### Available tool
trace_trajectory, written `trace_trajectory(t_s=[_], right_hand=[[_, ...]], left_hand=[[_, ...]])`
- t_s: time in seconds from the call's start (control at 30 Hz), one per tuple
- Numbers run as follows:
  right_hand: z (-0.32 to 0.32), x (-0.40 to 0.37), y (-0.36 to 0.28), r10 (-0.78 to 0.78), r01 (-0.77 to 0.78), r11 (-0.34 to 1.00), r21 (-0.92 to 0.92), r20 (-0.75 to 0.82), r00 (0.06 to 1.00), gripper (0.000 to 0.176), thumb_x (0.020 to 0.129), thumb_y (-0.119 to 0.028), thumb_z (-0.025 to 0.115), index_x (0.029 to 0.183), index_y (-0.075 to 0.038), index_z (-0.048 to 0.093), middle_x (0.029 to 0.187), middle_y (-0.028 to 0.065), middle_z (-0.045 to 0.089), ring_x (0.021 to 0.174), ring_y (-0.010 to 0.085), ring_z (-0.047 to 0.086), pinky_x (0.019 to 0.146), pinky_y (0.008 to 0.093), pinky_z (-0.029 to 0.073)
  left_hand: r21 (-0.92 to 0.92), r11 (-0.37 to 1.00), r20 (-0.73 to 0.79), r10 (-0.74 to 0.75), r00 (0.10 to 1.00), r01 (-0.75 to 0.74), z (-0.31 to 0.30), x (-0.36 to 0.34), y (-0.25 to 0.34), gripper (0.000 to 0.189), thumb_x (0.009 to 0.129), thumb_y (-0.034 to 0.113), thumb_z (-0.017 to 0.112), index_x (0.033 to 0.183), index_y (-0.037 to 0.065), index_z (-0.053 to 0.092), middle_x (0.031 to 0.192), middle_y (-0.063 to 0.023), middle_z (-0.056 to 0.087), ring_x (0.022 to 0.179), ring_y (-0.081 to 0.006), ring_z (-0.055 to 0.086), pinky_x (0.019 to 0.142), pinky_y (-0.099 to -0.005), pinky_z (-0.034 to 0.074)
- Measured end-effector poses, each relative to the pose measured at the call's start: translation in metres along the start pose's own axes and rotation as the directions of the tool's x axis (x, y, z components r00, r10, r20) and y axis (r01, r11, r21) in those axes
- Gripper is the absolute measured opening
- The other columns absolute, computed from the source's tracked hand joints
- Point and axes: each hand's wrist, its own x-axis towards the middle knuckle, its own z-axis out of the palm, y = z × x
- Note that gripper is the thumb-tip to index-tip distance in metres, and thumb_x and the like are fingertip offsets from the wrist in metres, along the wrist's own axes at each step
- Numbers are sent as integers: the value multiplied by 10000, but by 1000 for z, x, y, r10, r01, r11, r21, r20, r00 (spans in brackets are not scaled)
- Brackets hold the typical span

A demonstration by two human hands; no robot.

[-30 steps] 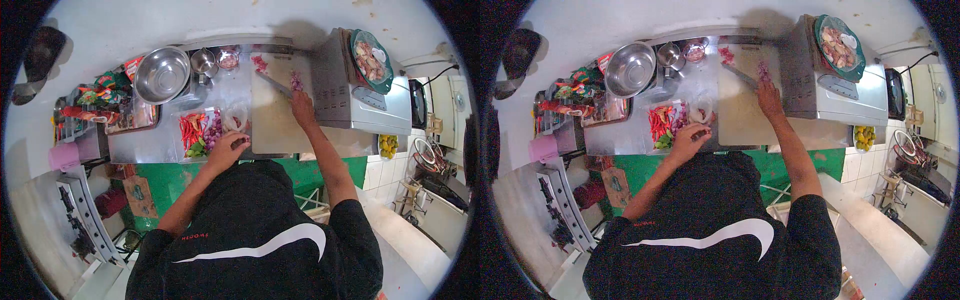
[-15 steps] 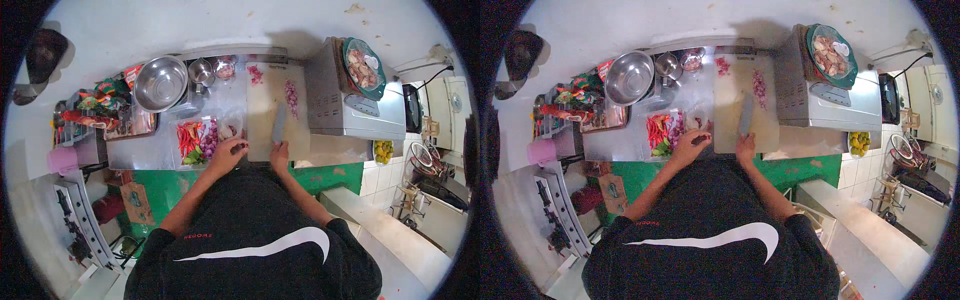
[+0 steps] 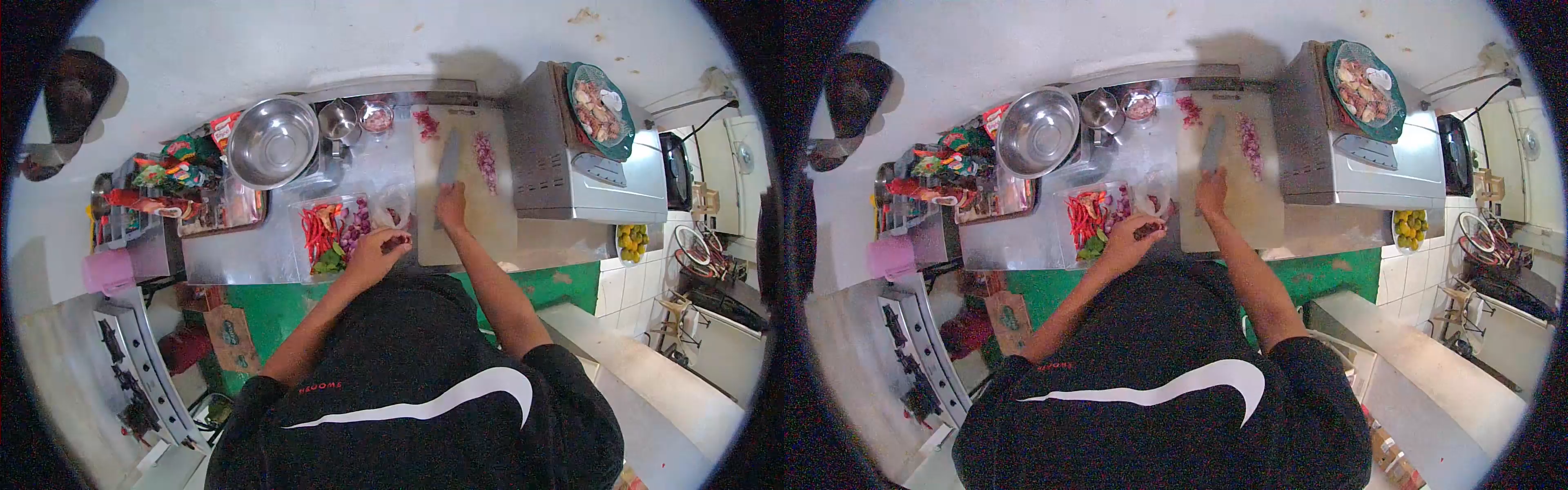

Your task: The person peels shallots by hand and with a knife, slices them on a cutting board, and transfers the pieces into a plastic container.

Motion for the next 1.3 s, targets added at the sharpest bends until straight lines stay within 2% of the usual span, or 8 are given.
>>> trace_trajectory(t_s=[0.27,0.33,0.47,0.53,0.67,0.73,0.83,1.3], right_hand=[[-14,-1,-13,55,-58,997,-44,-85,995,277,921,-203,502,1030,47,456,854,284,621,841,428,629,712,492,477],[-33,-27,-11,226,-226,971,79,4,974,312,916,-224,524,1073,42,473,881,278,626,869,399,635,746,481,483],[-33,-19,14,213,-221,973,64,102,972,333,913,-226,543,1110,34,476,871,252,631,832,380,644,728,472,489],[-17,14,72,-145,145,989,-21,8,989,324,903,-234,573,1082,25,498,793,213,635,696,348,644,649,445,491],[-70,-9,18,-222,218,972,91,30,975,334,901,-296,606,1002,17,545,672,136,611,531,268,596,528,381,463],[-108,-35,-11,75,-149,955,257,277,958,356,861,-368,674,862,-21,593,620,44,562,495,151,525,483,310,423],[-135,-47,-12,126,-272,911,309,420,899,376,809,-416,732,805,-55,628,602,-25,505,494,70,457,445,250,368],[-162,-28,-2,-135,-138,935,327,688,713,243,832,-271,717,928,-49,693,608,-32,542,491,54,441,444,242,354]], left_hand=[[-19,989,20,146,989,-146,6,18,-14,218,836,161,687,1016,38,670,893,-82,643,770,-180,629,716,-296,502],[-161,979,52,135,989,-125,15,24,-15,217,835,148,688,1021,37,669,899,-80,659,774,-163,636,711,-284,503],[-219,975,68,40,997,-25,31,41,-17,205,845,124,683,1027,32,669,920,-74,682,801,-132,640,721,-265,505],[-329,943,95,-19,995,49,39,48,-14,201,874,112,662,1049,14,661,945,-65,694,851,-111,638,748,-249,503],[-641,759,105,-57,993,111,70,62,-27,229,923,126,614,1106,-12,634,997,-55,693,916,-131,640,813,-262,506],[-660,736,86,-125,988,151,80,61,-15,238,921,135,622,1111,-7,635,1000,-50,692,908,-116,635,801,-253,505],[-697,695,46,-202,978,176,100,59,-11,271,928,171,622,1133,-6,635,1015,-41,690,895,-98,630,791,-241,504],[-631,774,-238,-261,936,55,158,37,21,282,891,177,673,1115,8,643,934,-22,676,800,-80,594,724,-227,479]])
